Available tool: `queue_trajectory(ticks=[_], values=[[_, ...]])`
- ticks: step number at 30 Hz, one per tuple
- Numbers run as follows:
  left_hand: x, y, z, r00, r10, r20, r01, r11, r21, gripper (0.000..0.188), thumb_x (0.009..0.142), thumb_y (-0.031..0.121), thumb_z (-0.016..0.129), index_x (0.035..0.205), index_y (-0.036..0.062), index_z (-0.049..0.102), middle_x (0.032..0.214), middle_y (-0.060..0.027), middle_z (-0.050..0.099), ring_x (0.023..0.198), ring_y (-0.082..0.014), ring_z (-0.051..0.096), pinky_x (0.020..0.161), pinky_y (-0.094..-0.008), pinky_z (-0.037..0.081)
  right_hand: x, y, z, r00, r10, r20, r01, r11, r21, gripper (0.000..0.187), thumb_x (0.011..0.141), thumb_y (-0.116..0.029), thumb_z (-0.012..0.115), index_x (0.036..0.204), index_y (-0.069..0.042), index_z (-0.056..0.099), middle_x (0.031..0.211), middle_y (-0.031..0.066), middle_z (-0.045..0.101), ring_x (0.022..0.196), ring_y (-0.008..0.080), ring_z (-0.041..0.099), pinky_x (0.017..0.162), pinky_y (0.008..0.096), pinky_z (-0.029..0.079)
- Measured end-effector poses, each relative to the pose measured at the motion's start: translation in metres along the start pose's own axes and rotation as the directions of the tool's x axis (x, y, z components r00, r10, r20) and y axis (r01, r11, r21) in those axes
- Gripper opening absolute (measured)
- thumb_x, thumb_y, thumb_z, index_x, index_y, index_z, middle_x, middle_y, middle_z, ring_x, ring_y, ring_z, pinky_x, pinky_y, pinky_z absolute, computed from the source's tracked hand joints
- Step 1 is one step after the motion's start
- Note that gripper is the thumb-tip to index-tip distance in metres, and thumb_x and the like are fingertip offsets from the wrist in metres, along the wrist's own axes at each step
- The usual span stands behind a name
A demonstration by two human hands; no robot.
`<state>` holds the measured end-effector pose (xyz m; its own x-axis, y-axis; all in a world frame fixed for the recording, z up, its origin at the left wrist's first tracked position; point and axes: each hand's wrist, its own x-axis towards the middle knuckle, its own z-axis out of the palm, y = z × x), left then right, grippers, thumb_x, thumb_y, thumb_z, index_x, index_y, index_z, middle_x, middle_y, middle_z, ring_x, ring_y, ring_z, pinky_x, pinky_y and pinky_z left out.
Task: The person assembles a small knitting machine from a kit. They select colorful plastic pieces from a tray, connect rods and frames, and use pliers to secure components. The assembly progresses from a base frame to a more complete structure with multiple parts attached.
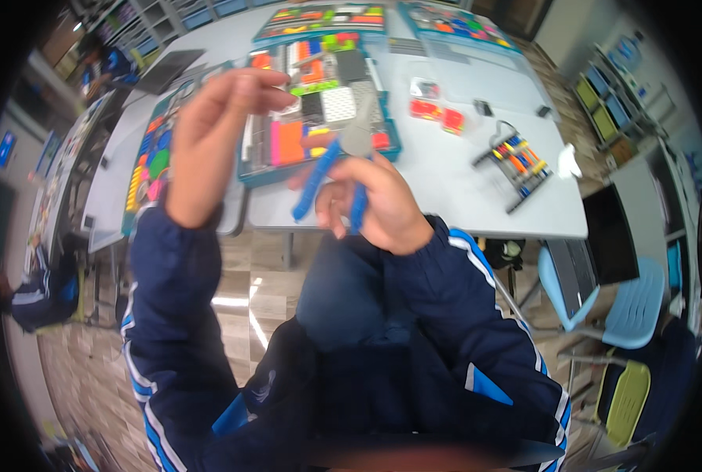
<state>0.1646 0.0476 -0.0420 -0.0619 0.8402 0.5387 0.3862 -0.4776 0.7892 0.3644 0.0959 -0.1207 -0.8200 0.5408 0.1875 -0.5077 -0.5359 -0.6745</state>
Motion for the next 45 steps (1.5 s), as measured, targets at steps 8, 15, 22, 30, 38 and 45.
queue_trajectory(ticks=[8,15,22,30,38,45], values=[[0.075,-0.062,0.213,0.869,-0.226,0.439,0.365,0.893,-0.264,0.057,0.096,0.047,0.051,0.110,-0.0077,0.060,0.097,-0.0148,0.068,0.076,-0.0172,0.066,0.068,-0.0273,0.055,-0.163,-0.032,-0.023,0.781,-0.339,-0.525,0.301,0.940,-0.160,0.051,0.087,-0.007,0.050,0.134,0.009,0.038,0.126,0.0238,0.051,0.114,0.0363,0.056,0.103,0.0420,0.044],[0.078,-0.089,0.276,0.702,-0.392,0.595,0.591,0.787,-0.179,0.063,0.095,0.052,0.049,0.112,-0.0078,0.059,0.095,-0.0189,0.063,0.059,-0.0213,0.066,0.048,-0.0276,0.054,-0.218,-0.053,-0.042,0.822,-0.222,-0.525,0.032,0.937,-0.347,0.050,0.099,-0.037,0.041,0.121,0.008,0.048,0.104,0.0228,0.061,0.088,0.0248,0.065,0.072,0.0272,0.056],[0.056,-0.101,0.305,0.874,0.214,0.436,-0.059,0.938,-0.342,0.043,0.093,-0.008,0.047,0.131,0.0128,0.051,0.125,-0.0120,0.050,0.095,-0.0172,0.061,0.072,-0.0264,0.056,-0.213,-0.053,-0.067,0.771,-0.212,-0.600,-0.030,0.930,-0.366,0.050,0.100,-0.042,0.037,0.103,0.002,0.060,0.087,0.0155,0.067,0.071,0.0187,0.063,0.058,0.0277,0.048],[0.050,-0.087,0.300,0.796,0.514,0.319,-0.495,0.857,-0.144,0.039,0.075,0.002,0.073,0.112,0.0107,0.064,0.109,-0.0062,0.064,0.104,-0.0261,0.057,0.088,-0.0358,0.048,-0.214,-0.049,-0.069,0.717,-0.266,-0.644,-0.005,0.922,-0.386,0.044,0.099,-0.039,0.040,0.104,0.001,0.058,0.090,0.0132,0.063,0.084,0.0226,0.064,0.079,0.0362,0.051],[0.040,-0.075,0.306,0.658,0.664,0.355,-0.638,0.742,-0.205,0.035,0.069,0.015,0.078,0.098,0.0081,0.059,0.103,-0.0056,0.064,0.101,-0.0263,0.059,0.092,-0.0382,0.044,-0.216,-0.041,-0.059,0.627,-0.360,-0.691,0.069,0.909,-0.411,0.043,0.100,-0.037,0.041,0.106,0.003,0.057,0.090,0.0146,0.064,0.082,0.0264,0.065,0.078,0.0375,0.051],[0.018,-0.060,0.305,0.652,0.677,0.342,-0.665,0.727,-0.172,0.031,0.073,0.025,0.077,0.093,0.0089,0.059,0.086,-0.0037,0.065,0.084,-0.0247,0.063,0.081,-0.0388,0.046,-0.225,-0.038,-0.060,0.466,-0.530,-0.708,0.218,0.845,-0.489,0.035,0.097,-0.030,0.050,0.108,0.003,0.056,0.087,0.0106,0.061,0.078,0.0223,0.061,0.075,0.0351,0.050]])
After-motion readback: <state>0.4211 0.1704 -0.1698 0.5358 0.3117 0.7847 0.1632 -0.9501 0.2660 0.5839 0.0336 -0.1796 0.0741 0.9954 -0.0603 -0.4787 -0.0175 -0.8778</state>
